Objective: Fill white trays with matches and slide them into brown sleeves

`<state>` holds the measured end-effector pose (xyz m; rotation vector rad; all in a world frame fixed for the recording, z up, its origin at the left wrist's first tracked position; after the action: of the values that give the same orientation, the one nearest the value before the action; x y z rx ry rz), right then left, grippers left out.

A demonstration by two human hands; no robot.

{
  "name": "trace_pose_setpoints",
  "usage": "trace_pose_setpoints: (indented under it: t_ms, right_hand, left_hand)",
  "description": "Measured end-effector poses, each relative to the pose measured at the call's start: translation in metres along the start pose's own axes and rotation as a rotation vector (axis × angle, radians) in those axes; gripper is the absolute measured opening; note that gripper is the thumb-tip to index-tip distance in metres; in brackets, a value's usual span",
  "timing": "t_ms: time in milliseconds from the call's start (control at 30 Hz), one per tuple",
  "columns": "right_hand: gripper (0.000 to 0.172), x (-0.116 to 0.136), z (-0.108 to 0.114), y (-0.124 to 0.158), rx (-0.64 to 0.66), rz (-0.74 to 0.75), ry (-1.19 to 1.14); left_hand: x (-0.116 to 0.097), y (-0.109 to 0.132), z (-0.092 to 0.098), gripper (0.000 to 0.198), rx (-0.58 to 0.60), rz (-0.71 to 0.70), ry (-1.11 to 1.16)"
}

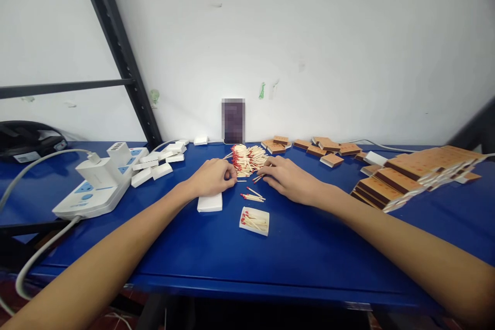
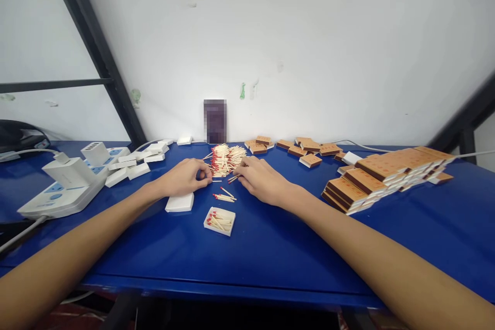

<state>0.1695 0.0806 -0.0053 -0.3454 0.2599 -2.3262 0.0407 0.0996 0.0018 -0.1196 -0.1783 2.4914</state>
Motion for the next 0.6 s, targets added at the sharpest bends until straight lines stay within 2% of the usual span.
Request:
trace_pose_setpoints:
  t_ms: [133, 333, 600]
  right_hand:
    - [0.024, 0.004, -0.002, -0.003, 0.009, 0.018, 0.010]
    - [0.022, 0.009, -0.003, -0.002, 0.040, 0.014, 0.040]
    - [0.026, 0.002, -0.003, 0.007, 0.081, -0.005, -0.007]
  left_hand:
    - [-0.001, -0.001, -0.001, 0.016, -0.021, -0.011, -0.007]
    - [-0.017, -0.007, -0.004, 0.017, -0.076, -0.101, 0.003]
    - [-0.032, -0.007, -0.001, 0.015, -0.056, -0.131, 0.072]
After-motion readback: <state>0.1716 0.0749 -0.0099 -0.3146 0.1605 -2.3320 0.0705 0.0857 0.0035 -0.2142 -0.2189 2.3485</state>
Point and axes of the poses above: each hand's wrist, its own y-axis away from the middle knuckle, its own z-axis out of the back of the hand, x = y × z, the point moved 9 cm from there along -y, towards the middle knuckle, and after that the axes turned 9 degrees about -y, right-handed, at the moved point
